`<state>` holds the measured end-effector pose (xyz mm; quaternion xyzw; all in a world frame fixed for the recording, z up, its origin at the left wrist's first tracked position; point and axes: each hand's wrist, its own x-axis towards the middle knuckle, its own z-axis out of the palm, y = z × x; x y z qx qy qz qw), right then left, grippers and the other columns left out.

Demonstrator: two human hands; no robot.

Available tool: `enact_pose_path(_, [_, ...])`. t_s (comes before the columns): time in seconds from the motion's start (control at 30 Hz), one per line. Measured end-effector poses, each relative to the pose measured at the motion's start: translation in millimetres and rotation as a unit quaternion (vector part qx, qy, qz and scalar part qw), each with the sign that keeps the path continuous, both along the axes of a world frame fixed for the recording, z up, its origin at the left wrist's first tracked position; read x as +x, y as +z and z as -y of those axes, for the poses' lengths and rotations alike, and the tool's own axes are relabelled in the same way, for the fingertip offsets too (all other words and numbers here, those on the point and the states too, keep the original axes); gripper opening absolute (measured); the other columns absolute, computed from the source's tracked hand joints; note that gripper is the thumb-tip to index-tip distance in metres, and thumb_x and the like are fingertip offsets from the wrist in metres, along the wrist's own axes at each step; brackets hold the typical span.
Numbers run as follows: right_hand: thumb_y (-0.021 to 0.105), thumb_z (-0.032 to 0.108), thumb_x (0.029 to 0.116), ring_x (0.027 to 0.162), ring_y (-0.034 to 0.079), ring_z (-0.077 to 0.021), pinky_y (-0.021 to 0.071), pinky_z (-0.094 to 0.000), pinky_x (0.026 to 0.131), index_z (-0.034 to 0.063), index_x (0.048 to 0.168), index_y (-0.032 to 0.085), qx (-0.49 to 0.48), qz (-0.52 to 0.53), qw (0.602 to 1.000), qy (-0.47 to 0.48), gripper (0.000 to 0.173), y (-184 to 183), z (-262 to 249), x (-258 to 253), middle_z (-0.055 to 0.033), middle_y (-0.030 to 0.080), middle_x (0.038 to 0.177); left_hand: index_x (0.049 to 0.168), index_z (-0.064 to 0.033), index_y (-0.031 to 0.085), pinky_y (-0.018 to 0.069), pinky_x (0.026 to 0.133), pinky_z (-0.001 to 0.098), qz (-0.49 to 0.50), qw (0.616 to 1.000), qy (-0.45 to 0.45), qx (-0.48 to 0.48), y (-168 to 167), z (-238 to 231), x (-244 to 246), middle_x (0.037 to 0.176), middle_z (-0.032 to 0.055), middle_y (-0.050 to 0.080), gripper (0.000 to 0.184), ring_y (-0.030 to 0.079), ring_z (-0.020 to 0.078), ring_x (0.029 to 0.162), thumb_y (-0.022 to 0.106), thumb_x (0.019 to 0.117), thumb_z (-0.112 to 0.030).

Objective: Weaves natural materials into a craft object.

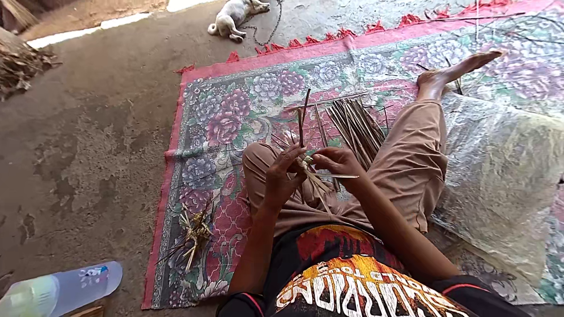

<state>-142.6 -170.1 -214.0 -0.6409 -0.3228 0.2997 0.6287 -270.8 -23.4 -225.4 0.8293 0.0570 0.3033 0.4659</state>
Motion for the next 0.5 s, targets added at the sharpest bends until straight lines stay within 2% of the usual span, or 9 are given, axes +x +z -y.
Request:
enact_pose_path(0.07, [0.059,0.008,0.1012,0.071,0.064,-0.0040,0.0569,-0.0237,0.070,-0.0014,0.106,0.069,0.016,-0.028,0.999,0.015,0.015,-6.8,-4.7,-5.6,-0.0020,0.069,0.084,0.121,0.0000,0.071,0.0568,0.097,0.0335,-0.002,0.997,-0.019,0.075,1.3,-1.1,-1.4,0.137,0.0174,0.062,0.045,0.067,0.0203,0.117,0.081,0.0772,0.002])
enact_pose_path(0.1, [0.060,0.005,0.0999,0.069,0.063,-0.0038,0.0564,-0.0230,0.068,-0.0017,0.105,0.068,0.013,-0.023,1.000,0.017,0.012,-8.2,-5.4,-6.6,-0.0024,0.068,0.082,0.117,0.0002,0.073,0.0548,0.102,0.0360,0.007,0.994,-0.033,0.101,-0.1,-2.4,-2.0,0.136,0.0178,0.063,0.039,0.065,0.0227,0.121,0.081,0.0783,0.001])
enact_pose_path(0.17, [0.061,-0.001,0.0954,0.064,0.060,-0.0030,0.0530,-0.0219,0.062,-0.0011,0.100,0.069,-0.005,0.034,0.999,-0.006,0.009,-10.3,-7.9,-9.5,-0.0029,0.068,0.079,0.110,0.0005,0.075,0.0532,0.105,0.0375,0.036,0.990,-0.055,0.128,-4.1,-3.3,-2.0,0.132,0.0183,0.066,0.031,0.064,0.0247,0.122,0.080,0.0788,0.001])
enact_pose_path(0.23, [0.062,-0.001,0.0936,0.064,0.059,-0.0093,0.0510,-0.0297,0.061,-0.0009,0.097,0.071,-0.042,0.110,0.992,-0.044,0.009,-9.6,-12.3,-13.3,-0.0065,0.067,0.077,0.104,0.0010,0.075,0.0536,0.104,0.0361,0.064,0.988,-0.057,0.131,-8.3,-2.4,0.6,0.128,0.0177,0.067,0.027,0.065,0.0237,0.121,0.080,0.0779,0.003])
enact_pose_path(0.27, [0.061,0.001,0.0947,0.065,0.061,-0.0106,0.0521,-0.0319,0.062,0.0004,0.100,0.071,-0.047,0.132,0.989,-0.050,0.011,-8.8,-12.3,-13.2,-0.0068,0.068,0.079,0.103,0.0022,0.073,0.0536,0.103,0.0356,0.073,0.989,-0.055,0.118,-8.9,-1.5,2.2,0.127,0.0185,0.066,0.027,0.064,0.0234,0.120,0.080,0.0766,0.004])
enact_pose_path(0.33, [0.059,0.004,0.0970,0.062,0.057,-0.0077,0.0499,-0.0275,0.060,-0.0001,0.105,0.067,-0.013,0.131,0.990,-0.056,0.013,-6.9,-9.2,-11.7,-0.0053,0.065,0.078,0.103,0.0024,0.069,0.0544,0.099,0.0326,0.076,0.995,-0.034,0.057,-10.1,1.4,3.8,0.128,0.0189,0.063,0.032,0.063,0.0213,0.118,0.082,0.0735,0.004])
enact_pose_path(0.37, [0.059,0.006,0.0981,0.065,0.057,-0.0043,0.0504,-0.0235,0.063,-0.0007,0.109,0.066,0.015,0.122,0.991,-0.060,0.014,-5.5,-7.3,-10.2,-0.0032,0.065,0.080,0.106,0.0013,0.066,0.0549,0.096,0.0306,0.075,0.997,-0.025,0.008,-12.4,2.7,3.6,0.130,0.0173,0.060,0.035,0.062,0.0189,0.117,0.081,0.0747,0.002])
enact_pose_path(0.43, [0.063,0.005,0.0962,0.077,0.063,-0.0039,0.0548,-0.0224,0.073,-0.0031,0.108,0.065,0.077,0.148,0.983,-0.075,0.014,-3.9,-5.3,-7.1,-0.0049,0.067,0.089,0.118,-0.0057,0.061,0.0562,0.088,0.0259,0.081,0.990,-0.019,-0.114,-18.6,5.3,3.0,0.133,0.0073,0.057,0.042,0.062,0.0100,0.110,0.081,0.0807,-0.007])
enact_pose_path(0.5, [0.067,0.001,0.0910,0.087,0.066,-0.0090,0.0569,-0.0259,0.082,-0.0052,0.104,0.067,0.133,0.215,0.963,-0.090,0.014,-6.0,-6.3,-6.2,-0.0093,0.068,0.096,0.127,-0.0112,0.059,0.0587,0.086,0.0272,0.080,0.973,-0.018,-0.216,-16.9,10.9,4.1,0.125,-0.0002,0.062,0.050,0.065,0.0077,0.100,0.082,0.0821,-0.006])
